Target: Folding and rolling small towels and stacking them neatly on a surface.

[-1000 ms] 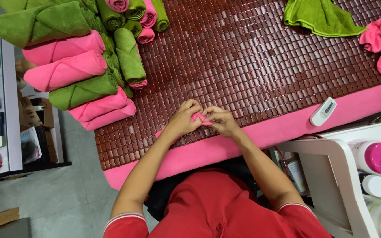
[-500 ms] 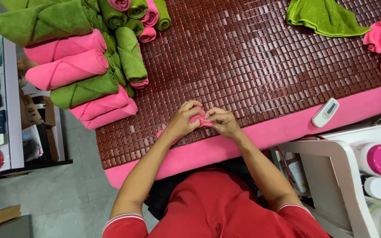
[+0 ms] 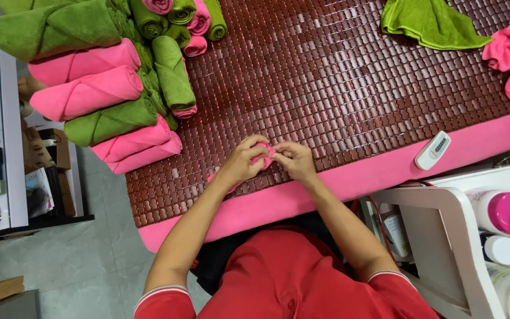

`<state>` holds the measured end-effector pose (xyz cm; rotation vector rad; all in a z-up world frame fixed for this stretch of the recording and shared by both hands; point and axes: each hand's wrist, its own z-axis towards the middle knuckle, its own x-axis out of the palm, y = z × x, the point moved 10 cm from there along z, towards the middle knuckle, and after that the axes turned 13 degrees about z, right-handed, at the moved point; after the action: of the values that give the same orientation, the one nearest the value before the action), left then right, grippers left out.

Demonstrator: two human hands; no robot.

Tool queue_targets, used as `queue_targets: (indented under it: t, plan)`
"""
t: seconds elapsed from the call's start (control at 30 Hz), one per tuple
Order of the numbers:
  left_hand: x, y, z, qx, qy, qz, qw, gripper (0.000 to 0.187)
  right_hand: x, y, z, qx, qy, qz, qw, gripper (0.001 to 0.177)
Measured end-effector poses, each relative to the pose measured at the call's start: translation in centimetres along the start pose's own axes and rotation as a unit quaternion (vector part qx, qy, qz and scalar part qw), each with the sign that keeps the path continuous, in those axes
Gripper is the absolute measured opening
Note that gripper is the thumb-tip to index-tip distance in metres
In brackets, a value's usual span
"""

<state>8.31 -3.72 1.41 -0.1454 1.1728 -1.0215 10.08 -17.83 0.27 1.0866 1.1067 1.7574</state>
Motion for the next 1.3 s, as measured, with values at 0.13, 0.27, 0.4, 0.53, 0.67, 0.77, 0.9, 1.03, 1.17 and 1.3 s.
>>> queue_targets:
  t: [0.13, 0.27, 0.4, 0.53, 0.67, 0.77, 0.9, 1.03, 1.17, 1.3]
  plan:
    - [-0.6, -0.3, 0.3, 0.010, -0.009, -0.007, 1.000, 0.012, 0.2, -1.0, -0.2, 0.017, -0.030, 0.001, 0.999, 0.012]
    - [-1.1, -0.7, 0.3, -0.002, -0.029, 0.003, 1.000, 0.008, 1.0, -1.0, -1.2, -0.099, -0.027, -0.124, 0.987, 0.012]
    - [-0.5, -0.1, -0.1, -0.022, -0.041, 0.004, 0.999, 0.009, 1.6, -1.5, -1.8, -0.120, -0.068, -0.143, 0.980, 0.021]
    - [-0.4, 0.8, -0.8, -0.070, -0.036, -0.018, 0.997, 0.035, 1.3, -3.0, -1.8, -0.160, -0.089, -0.239, 0.953, 0.011]
    - [-1.3, -2.8, -0.8, -0.152, 0.137, 0.132, 0.970, 0.090, 2.3, -2.8, -1.6, -0.165, -0.076, -0.316, 0.931, 0.008]
    - [0.5, -1.5, -2.3, -0.189, 0.206, 0.233, 0.931, 0.111, 2.6, -2.8, -1.5, -0.152, -0.069, -0.324, 0.931, 0.008]
    - [1.8, 0.3, -2.8, -0.161, 0.146, 0.278, 0.936, 0.105, 3.1, -1.3, -0.8, -0.127, -0.072, -0.330, 0.933, 0.003]
    - [0.7, -0.7, -2.2, -0.137, 0.102, 0.323, 0.931, 0.097, 2.5, -0.7, 0.4, -0.077, -0.065, -0.210, 0.972, 0.010]
    - [0.4, -0.8, -2.2, -0.128, 0.064, 0.301, 0.943, 0.085, 2.4, -3.6, 0.5, 0.077, 0.004, 0.039, 0.996, 0.015]
    - [-0.8, -0.7, -2.0, -0.146, 0.037, 0.249, 0.957, 0.081, 2.5, -2.8, 0.4, 0.105, -0.030, -0.011, 0.994, 0.013]
